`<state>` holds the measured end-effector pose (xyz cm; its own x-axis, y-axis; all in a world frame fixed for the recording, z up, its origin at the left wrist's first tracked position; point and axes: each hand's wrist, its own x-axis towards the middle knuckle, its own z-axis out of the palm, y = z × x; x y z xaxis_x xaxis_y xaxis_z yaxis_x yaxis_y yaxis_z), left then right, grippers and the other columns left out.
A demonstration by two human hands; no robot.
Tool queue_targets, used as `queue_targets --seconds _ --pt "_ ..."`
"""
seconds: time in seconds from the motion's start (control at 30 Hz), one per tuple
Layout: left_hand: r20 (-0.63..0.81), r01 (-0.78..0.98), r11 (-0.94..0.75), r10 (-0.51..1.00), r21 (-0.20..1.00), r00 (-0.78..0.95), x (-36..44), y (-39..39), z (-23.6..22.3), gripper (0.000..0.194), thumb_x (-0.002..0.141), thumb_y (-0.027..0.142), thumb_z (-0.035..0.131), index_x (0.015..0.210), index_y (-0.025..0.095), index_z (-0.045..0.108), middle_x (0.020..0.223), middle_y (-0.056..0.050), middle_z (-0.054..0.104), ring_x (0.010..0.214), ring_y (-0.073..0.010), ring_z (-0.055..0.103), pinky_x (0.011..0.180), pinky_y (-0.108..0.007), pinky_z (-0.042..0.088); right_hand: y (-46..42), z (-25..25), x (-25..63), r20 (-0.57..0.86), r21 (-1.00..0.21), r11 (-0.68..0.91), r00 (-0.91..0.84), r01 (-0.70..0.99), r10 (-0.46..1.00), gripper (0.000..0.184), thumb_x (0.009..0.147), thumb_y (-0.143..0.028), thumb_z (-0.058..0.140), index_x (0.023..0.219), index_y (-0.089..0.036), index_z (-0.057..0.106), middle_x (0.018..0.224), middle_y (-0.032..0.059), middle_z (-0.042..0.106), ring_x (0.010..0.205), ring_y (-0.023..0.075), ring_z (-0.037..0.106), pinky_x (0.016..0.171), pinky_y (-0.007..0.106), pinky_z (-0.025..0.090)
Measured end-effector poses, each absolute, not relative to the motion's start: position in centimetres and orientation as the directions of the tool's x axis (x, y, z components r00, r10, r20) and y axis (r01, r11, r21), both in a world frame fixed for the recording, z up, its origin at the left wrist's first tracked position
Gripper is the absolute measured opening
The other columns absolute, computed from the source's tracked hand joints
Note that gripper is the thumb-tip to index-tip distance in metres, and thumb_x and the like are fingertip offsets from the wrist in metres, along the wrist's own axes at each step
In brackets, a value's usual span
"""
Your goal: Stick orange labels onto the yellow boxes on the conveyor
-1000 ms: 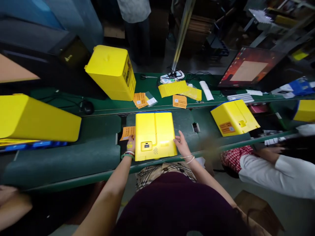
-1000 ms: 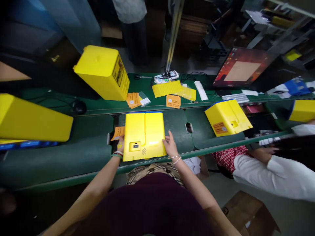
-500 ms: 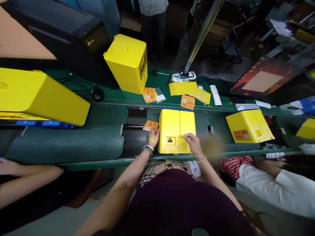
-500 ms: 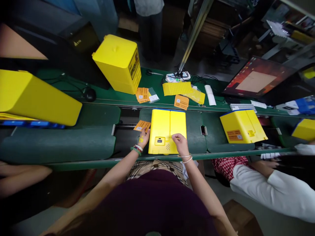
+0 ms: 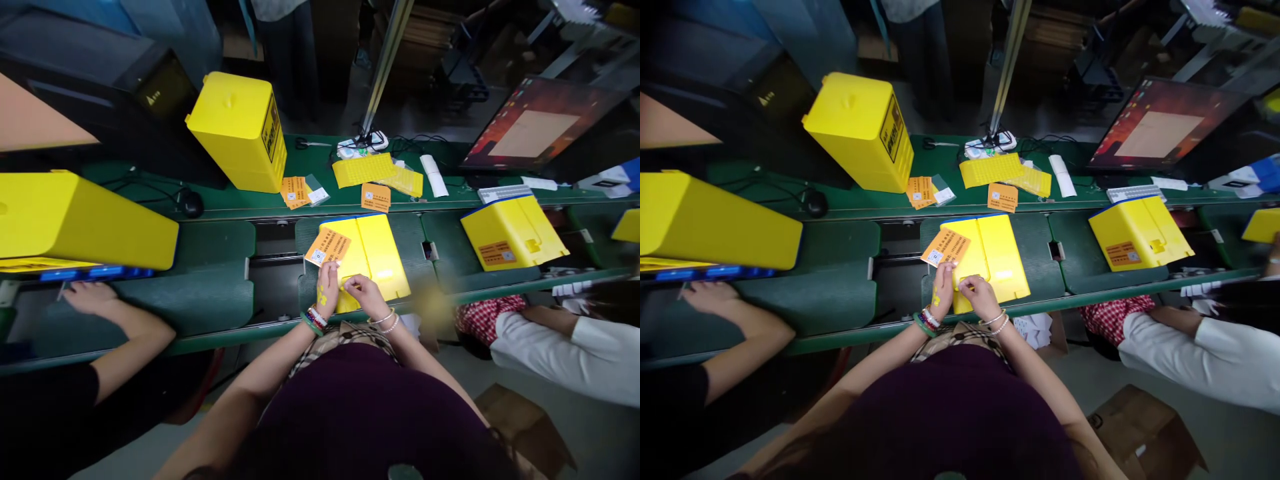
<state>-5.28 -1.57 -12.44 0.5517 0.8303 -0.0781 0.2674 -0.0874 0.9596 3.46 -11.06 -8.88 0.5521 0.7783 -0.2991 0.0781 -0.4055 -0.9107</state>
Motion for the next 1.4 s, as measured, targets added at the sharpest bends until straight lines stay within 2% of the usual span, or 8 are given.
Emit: queue_targets --seconds 0.2,0.43,0.73,0.83,0.93,1.1,1.2,1.4 --pt "0.028 0.271 -0.322 0.688 0.907 0.725 -7.3 -1.4 -10.2 0.021 0.094 0.036 0.046 0.081 0.023 0.056 0.083 -0.004 0.062 0.094 -0.0215 0.055 0.083 -0.033 0.046 -11.3 -9.0 3.7 -0.259 -0.913 -0.394 0.597 0.104 0.759 0.023 0.083 -0.041 0.057 0.075 -0.021 0.063 0.077 0.0016 0.063 0.071 0.0166 0.057 0.069 0.029 0.046" --pt "-0.024 0.269 -0.21 0.746 0.94 0.666 -7.3 -2.2 -9.4 0.02 0.093 0.033 0.046 0.079 0.022 0.056 0.082 -0.003 0.061 0.088 -0.02 0.055 0.079 -0.031 0.046 -10.7 -8.8 2.8 -0.199 -0.905 -0.406 0.719 0.125 0.666 0.019 0.081 -0.04 0.062 0.084 -0.022 0.066 0.086 0.0048 0.065 0.081 0.019 0.06 0.076 0.033 0.05" --pt "-0.042 0.264 -0.176 0.756 0.949 0.653 -7.0 -2.6 -9.4 0.025 0.095 0.037 0.044 0.083 0.022 0.059 0.086 -0.004 0.064 0.089 -0.0194 0.059 0.083 -0.032 0.048 -10.1 -8.5 2.8 -0.286 -0.957 -0.227 0.693 -0.178 0.661 0.028 0.075 -0.046 0.067 0.074 -0.019 0.059 0.073 0.0007 0.063 0.069 0.0156 0.057 0.07 0.03 0.05" --pt "-0.01 0.267 -0.22 0.754 0.938 0.657 -7.0 -2.4 -10.0 0.029 0.096 0.038 0.042 0.11 0.022 0.061 0.115 -0.008 0.065 0.114 -0.0219 0.056 0.101 -0.037 0.044 -10.3 -8.5 3.2 -0.235 -0.963 -0.252 0.754 -0.095 0.613 0.026 0.08 -0.046 0.061 0.077 -0.02 0.058 0.074 0.0015 0.062 0.072 0.0166 0.057 0.072 0.031 0.05" --pt "-0.001 0.318 -0.234 0.803 0.919 0.596 -7.2 -1.6 -11.3 0.045 0.097 0.039 0.04 0.138 0.022 0.046 0.143 -0.01 0.05 0.136 -0.0229 0.041 0.114 -0.04 0.034 -10.9 -9.0 3.9 -0.127 -0.927 -0.357 0.801 0.114 0.586 0.023 0.086 -0.042 0.054 0.079 -0.021 0.06 0.084 0.0053 0.064 0.086 0.0201 0.058 0.087 0.038 0.047" --pt "-0.037 0.382 -0.223 0.822 0.897 0.569 -8.0 -0.4 -13.5 0.053 0.097 0.042 0.038 0.145 0.02 0.039 0.15 -0.01 0.042 0.141 -0.0244 0.033 0.118 -0.043 0.029 -12.3 -10.9 4.0 0.017 -0.73 -0.528 0.784 0.434 0.621 0.021 0.087 -0.031 0.054 0.075 -0.02 0.066 0.14 0.0126 0.047 0.14 0.0279 0.025 0.114 0.05 0.023" --pt "-0.053 0.381 -0.227 0.799 0.896 0.6 -8.3 -0.5 -14.0 0.054 0.097 0.043 0.037 0.146 0.02 0.038 0.15 -0.01 0.043 0.142 -0.0248 0.033 0.118 -0.044 0.028 -12.4 -12.2 3.4 0.028 -0.651 -0.576 0.774 0.494 0.632 0.019 0.088 -0.027 0.054 0.077 -0.019 0.067 0.154 0.01 0.031 0.147 0.0283 0.009 0.115 0.051 0.02" --pt "-0.047 0.37 -0.226 0.797 0.901 0.602 -8.3 -0.5 -14.1 0.054 0.097 0.043 0.036 0.146 0.02 0.038 0.15 -0.011 0.042 0.141 -0.025 0.034 0.117 -0.044 0.03 -11.7 -13.6 2.6 0.057 -0.557 -0.643 0.796 0.526 0.603 0.019 0.089 -0.027 0.053 0.079 -0.018 0.067 0.158 0.0089 0.024 0.147 0.0293 0.01 0.114 0.058 0.015"
